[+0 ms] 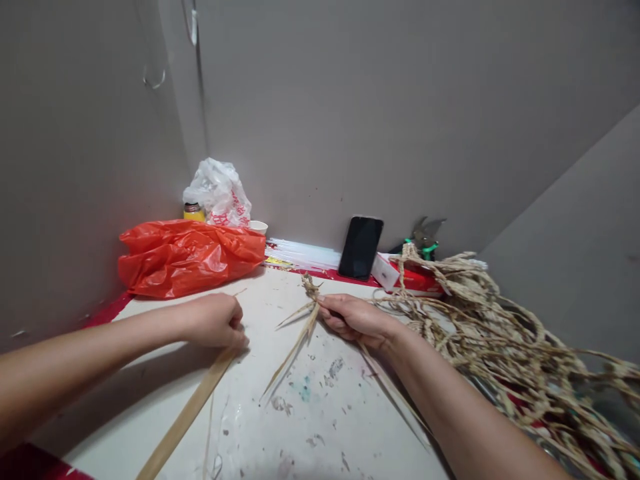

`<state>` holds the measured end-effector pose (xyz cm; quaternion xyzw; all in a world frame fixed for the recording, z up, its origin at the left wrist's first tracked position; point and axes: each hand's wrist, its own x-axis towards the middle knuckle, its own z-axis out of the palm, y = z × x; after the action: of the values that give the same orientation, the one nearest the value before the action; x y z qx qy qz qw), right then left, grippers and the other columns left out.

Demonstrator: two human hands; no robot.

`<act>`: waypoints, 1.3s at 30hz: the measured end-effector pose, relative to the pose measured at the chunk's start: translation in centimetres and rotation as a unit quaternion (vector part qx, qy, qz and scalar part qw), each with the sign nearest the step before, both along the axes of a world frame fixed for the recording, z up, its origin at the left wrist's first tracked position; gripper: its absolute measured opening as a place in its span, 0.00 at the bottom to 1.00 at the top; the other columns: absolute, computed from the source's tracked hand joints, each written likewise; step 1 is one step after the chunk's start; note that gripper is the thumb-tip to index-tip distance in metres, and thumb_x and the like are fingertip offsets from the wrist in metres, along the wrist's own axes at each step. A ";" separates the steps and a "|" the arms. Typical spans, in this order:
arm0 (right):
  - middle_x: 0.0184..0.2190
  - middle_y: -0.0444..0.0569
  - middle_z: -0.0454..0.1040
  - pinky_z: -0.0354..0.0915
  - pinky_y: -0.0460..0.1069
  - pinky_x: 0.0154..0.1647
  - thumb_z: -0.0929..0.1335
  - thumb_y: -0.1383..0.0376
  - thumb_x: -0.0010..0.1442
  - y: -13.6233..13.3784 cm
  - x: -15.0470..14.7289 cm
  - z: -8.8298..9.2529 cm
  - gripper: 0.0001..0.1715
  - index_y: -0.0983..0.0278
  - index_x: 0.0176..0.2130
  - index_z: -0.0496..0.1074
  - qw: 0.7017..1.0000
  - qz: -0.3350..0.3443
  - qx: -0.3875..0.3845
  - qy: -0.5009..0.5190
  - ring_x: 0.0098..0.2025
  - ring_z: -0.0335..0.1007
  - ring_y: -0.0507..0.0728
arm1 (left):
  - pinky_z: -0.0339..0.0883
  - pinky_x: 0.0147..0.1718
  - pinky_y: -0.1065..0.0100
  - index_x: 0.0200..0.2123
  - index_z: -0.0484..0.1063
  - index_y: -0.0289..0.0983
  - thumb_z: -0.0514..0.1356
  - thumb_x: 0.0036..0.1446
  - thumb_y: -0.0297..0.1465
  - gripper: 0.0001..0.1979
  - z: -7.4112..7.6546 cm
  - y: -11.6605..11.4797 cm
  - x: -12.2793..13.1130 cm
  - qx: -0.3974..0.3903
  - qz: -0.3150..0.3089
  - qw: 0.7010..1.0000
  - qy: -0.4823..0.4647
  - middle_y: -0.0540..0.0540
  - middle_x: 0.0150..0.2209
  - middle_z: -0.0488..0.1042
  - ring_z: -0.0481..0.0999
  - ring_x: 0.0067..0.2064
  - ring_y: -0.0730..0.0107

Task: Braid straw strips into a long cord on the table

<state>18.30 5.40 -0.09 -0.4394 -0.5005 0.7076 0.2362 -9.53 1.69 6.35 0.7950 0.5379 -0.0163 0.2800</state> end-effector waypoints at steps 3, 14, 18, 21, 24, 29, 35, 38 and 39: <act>0.12 0.34 0.51 0.32 0.41 0.11 0.65 0.52 0.56 0.1 0.0 0.0 0.20 0.63 0.24 0.58 1.000 -0.002 -0.004 0.003 0.13 0.34 0.43 | 0.48 0.21 0.73 0.17 0.64 0.36 0.59 0.44 0.33 0.09 -0.8 -1.0 -0.2 -0.015 0.001 0.995 -0.095 0.54 0.17 0.61 0.56 0.21 0.77; 0.11 0.33 0.51 0.32 0.41 0.11 0.66 0.52 0.55 0.5 0.4 -0.4 0.20 0.63 0.24 0.60 1.000 -0.002 -0.010 0.015 0.13 0.34 0.43 | 0.57 0.23 0.77 0.24 0.63 0.36 0.62 0.36 0.27 0.10 -0.8 2.8 5.1 -0.286 0.161 0.824 -0.461 0.56 0.21 0.63 0.61 0.22 0.81; 0.10 0.32 0.50 0.34 0.41 0.11 0.67 0.52 0.54 0.5 0.4 -0.2 0.19 0.64 0.26 0.63 1.000 -0.009 0.002 0.017 0.13 0.34 0.43 | 0.60 0.24 0.76 0.24 0.63 0.35 0.61 0.34 0.27 0.10 -2.4 4.2 7.4 -0.272 0.185 0.808 -0.489 0.54 0.22 0.67 0.65 0.23 0.80; 0.10 0.32 0.49 0.34 0.41 0.11 0.67 0.52 0.54 0.4 0.4 -0.1 0.19 0.66 0.26 0.65 1.000 -0.010 0.010 0.024 0.13 0.34 0.43 | 0.62 0.25 0.74 0.23 0.64 0.35 0.60 0.33 0.26 0.09 -2.9 5.0 8.8 -0.262 0.175 0.811 -0.492 0.51 0.23 0.70 0.69 0.25 0.76; 0.10 0.32 0.48 0.34 0.41 0.11 0.67 0.52 0.54 0.4 0.4 -0.1 0.19 0.66 0.27 0.66 0.999 -0.008 0.016 0.034 0.13 0.33 0.43 | 0.66 0.29 0.70 0.24 0.67 0.33 0.60 0.33 0.26 0.09 -3.2 5.7 9.7 -0.293 0.143 0.804 -0.498 0.49 0.21 0.71 0.73 0.26 0.70; 0.11 0.31 0.49 0.32 0.41 0.12 0.68 0.53 0.53 0.5 0.4 -0.3 0.18 0.64 0.27 0.63 0.999 -0.012 0.017 0.050 0.13 0.32 0.43 | 0.65 0.28 0.71 0.21 0.66 0.34 0.66 0.32 0.27 0.12 -4.6 6.8 10.1 -0.279 0.156 0.784 -0.533 0.52 0.18 0.69 0.71 0.23 0.73; 0.11 0.31 0.48 0.31 0.41 0.13 0.69 0.52 0.52 0.6 0.4 -0.4 0.19 0.64 0.29 0.63 0.997 -0.020 0.019 0.067 0.14 0.32 0.43 | 0.65 0.30 0.69 0.22 0.67 0.33 0.69 0.29 0.26 0.15 -5.4 7.3 9.7 -0.270 0.160 0.769 -0.557 0.48 0.22 0.73 0.73 0.25 0.72; 0.11 0.30 0.47 0.31 0.41 0.13 0.70 0.52 0.51 0.6 0.3 -0.4 0.19 0.64 0.29 0.62 0.997 -0.029 0.021 0.068 0.14 0.32 0.43 | 0.64 0.29 0.70 0.23 0.67 0.33 0.70 0.29 0.27 0.16 -5.6 7.1 9.7 -0.252 0.159 0.780 -0.550 0.49 0.23 0.73 0.72 0.24 0.73; 0.11 0.30 0.47 0.31 0.41 0.13 0.70 0.52 0.51 0.6 0.3 -0.4 0.20 0.63 0.28 0.62 0.997 -0.032 0.022 0.067 0.14 0.32 0.43 | 0.63 0.28 0.71 0.24 0.67 0.33 0.69 0.30 0.28 0.15 -5.8 7.0 9.7 -0.240 0.158 0.789 -0.544 0.49 0.23 0.73 0.71 0.24 0.74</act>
<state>18.55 6.01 -0.53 -0.4014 -0.4843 0.7165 0.3016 0.17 8.72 0.55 0.4837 0.3933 0.3343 0.7068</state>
